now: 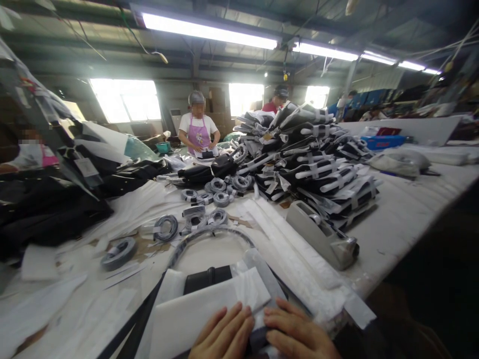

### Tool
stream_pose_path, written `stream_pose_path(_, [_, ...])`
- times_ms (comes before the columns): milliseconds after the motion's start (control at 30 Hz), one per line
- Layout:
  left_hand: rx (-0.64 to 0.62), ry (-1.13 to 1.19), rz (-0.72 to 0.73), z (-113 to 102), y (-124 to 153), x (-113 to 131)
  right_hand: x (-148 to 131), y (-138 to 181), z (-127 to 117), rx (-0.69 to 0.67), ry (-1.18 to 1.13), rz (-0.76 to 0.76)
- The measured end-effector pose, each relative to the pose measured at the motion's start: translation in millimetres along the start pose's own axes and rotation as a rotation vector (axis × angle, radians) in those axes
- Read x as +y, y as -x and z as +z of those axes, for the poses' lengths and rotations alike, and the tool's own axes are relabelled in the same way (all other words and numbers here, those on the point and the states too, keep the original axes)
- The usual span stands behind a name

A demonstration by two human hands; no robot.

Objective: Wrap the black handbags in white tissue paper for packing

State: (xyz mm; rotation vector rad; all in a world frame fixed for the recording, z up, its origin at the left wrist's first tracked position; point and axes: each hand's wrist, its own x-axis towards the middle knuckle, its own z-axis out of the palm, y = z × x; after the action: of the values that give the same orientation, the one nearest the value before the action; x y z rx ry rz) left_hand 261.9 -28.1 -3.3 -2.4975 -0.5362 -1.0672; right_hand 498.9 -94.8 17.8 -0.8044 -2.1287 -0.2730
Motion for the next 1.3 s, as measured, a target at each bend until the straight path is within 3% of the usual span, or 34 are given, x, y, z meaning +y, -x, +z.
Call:
stream_pose_path(233, [-0.07, 0.011, 0.039, -8, -4, -2, -1, 3, -1, -0.043, -0.03, 0.04])
stream_pose_path(633, [-0.205, 0.083, -0.077, -22, -21, 0, -5, 7, -1, -0.052, -0.136, 0.11])
stream_pose_path(767, [-0.15, 0.107, -0.155, -14, -19, 2, -4, 9, -1, -0.047, -0.144, 0.087])
stream_pose_path(1133, [-0.09, 0.039, 0.023, -6, -5, -1, -5, 14, 1, 0.019, -0.115, 0.099])
stream_pose_path(1300, [-0.055, 0.056, -0.051, -3, -5, 2, -5, 14, 2, 0.064, -0.004, 0.073])
